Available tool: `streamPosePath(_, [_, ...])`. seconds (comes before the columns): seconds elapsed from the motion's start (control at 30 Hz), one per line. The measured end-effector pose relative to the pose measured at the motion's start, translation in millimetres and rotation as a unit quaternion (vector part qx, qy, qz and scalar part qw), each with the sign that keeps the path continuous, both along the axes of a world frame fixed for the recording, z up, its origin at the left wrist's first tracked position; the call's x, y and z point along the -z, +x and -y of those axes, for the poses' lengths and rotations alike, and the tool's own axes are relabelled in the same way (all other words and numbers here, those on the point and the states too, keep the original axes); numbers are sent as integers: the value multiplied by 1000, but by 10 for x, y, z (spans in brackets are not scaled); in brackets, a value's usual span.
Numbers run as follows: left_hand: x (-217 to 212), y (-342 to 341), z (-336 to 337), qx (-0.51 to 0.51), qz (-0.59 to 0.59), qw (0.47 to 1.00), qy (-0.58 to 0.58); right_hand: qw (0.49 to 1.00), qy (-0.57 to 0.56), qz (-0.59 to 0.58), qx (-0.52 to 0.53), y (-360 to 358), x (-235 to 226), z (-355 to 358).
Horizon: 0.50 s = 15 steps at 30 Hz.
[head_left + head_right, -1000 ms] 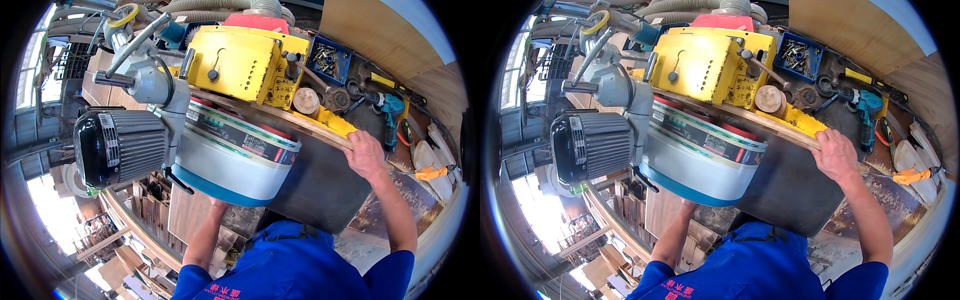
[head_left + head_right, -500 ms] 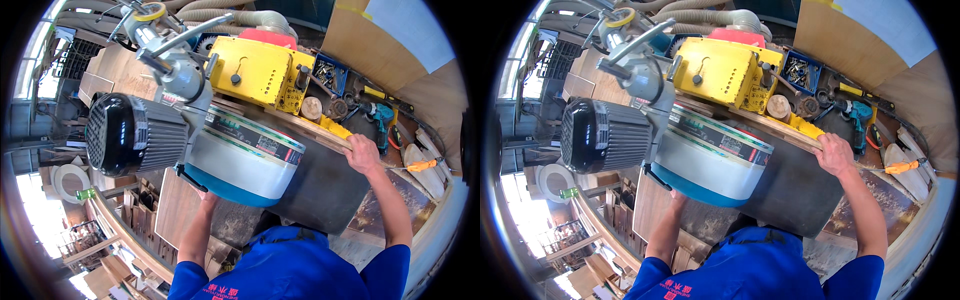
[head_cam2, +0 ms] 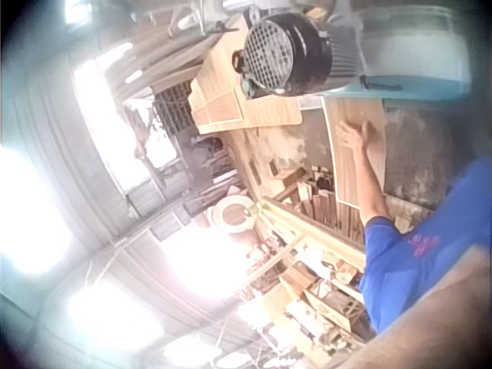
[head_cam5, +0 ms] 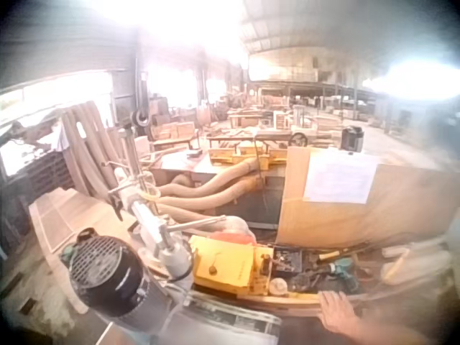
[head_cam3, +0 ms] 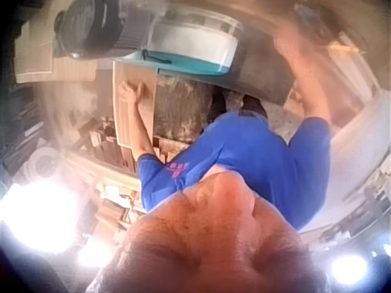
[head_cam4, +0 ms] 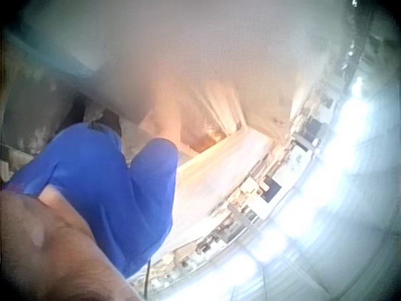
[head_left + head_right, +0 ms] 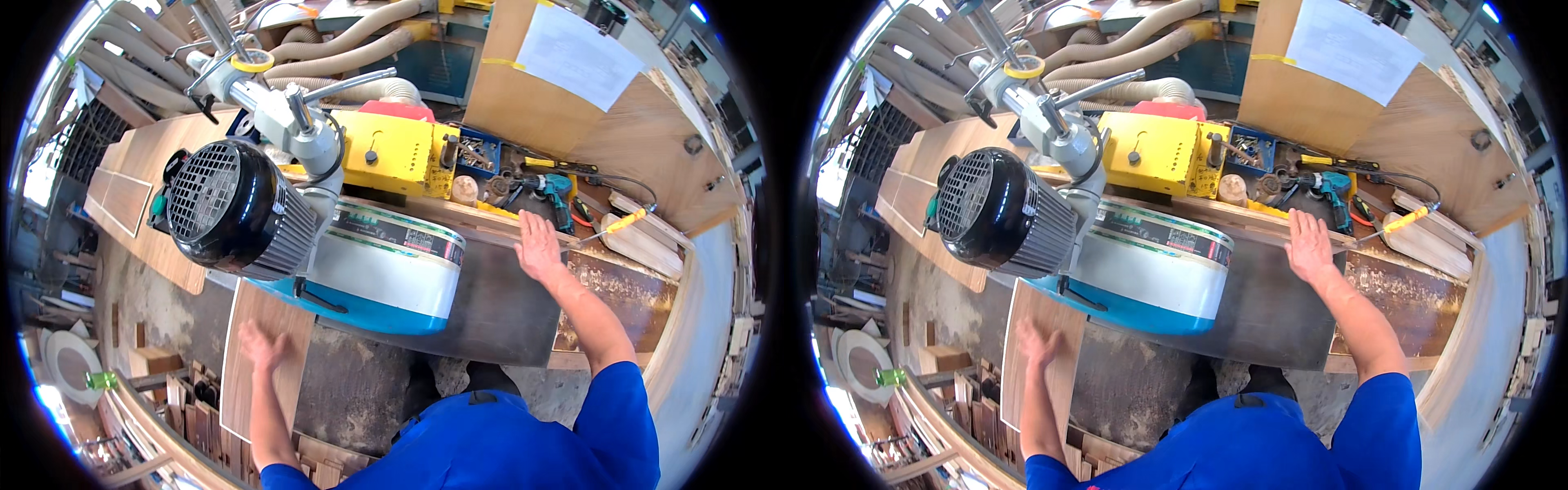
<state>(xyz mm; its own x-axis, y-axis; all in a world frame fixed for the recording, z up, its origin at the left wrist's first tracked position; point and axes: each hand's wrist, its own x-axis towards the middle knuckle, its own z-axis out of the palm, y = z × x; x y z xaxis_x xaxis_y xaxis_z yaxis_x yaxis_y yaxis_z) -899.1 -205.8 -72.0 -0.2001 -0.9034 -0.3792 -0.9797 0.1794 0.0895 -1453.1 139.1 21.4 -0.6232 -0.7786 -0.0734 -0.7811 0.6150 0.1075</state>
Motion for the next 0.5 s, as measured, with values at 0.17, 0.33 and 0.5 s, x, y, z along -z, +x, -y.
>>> streamPosePath(0.17, [-138,1004,434,-140,117,983,6,990,126,5,63,64,35,44])
streamPosePath(0.33, [87,1581,770,-168,42,985,5,981,172,36,76,95,-125,191])
streamPosePath(0.5, [126,1653,1050,-164,-31,986,-15,978,178,67,85,57,-189,188])
